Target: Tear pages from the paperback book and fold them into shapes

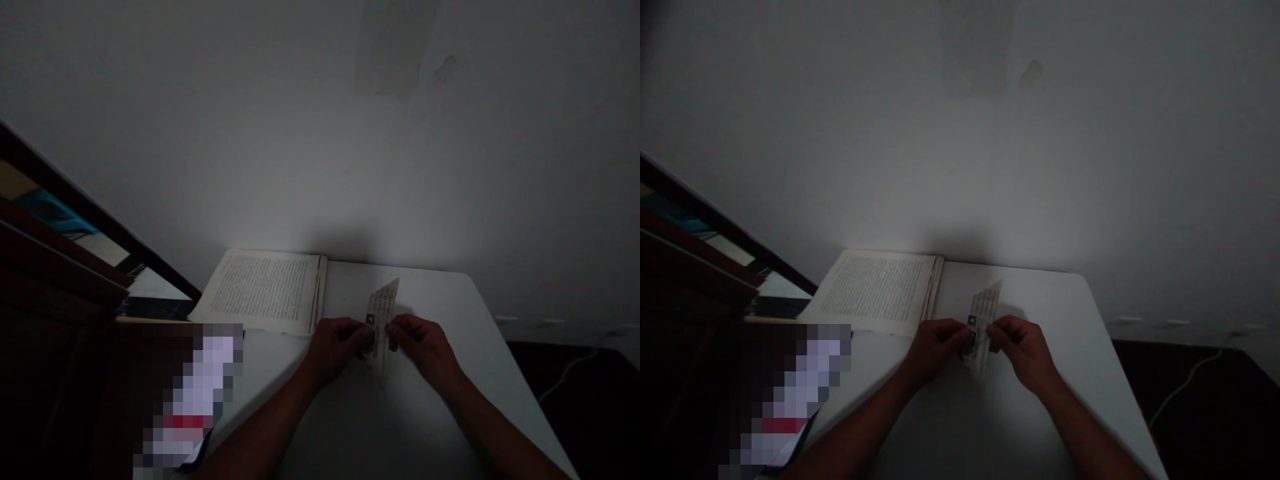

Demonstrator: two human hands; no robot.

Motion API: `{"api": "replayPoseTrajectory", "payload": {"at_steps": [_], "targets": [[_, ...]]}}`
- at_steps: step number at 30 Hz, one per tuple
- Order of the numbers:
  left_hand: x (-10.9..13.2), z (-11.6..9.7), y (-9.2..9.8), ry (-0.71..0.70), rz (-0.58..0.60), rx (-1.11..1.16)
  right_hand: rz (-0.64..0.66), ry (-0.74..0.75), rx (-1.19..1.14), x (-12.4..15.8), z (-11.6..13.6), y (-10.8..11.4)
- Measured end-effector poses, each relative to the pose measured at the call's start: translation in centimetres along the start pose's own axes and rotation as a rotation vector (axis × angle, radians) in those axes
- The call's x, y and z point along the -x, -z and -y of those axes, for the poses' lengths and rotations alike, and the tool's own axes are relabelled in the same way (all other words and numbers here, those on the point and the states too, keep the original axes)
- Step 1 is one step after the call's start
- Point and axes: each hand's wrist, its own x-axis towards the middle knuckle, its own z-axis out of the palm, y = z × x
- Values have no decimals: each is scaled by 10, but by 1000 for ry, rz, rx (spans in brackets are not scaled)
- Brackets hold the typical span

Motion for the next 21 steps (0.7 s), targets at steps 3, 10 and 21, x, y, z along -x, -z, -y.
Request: {"api": "replayPoseTrajectory", "payload": {"at_steps": [3, 10, 21], "targets": [[-1, -1, 1, -5, -69, -39, 100, -39, 22, 1, -2, -2], [1, -2, -2, 16, -35, 20, 38, -21, 26, 0, -6, -2], [2, 1, -8, 109, 22, 74, -108, 40, -26, -1, -12, -1]]}}
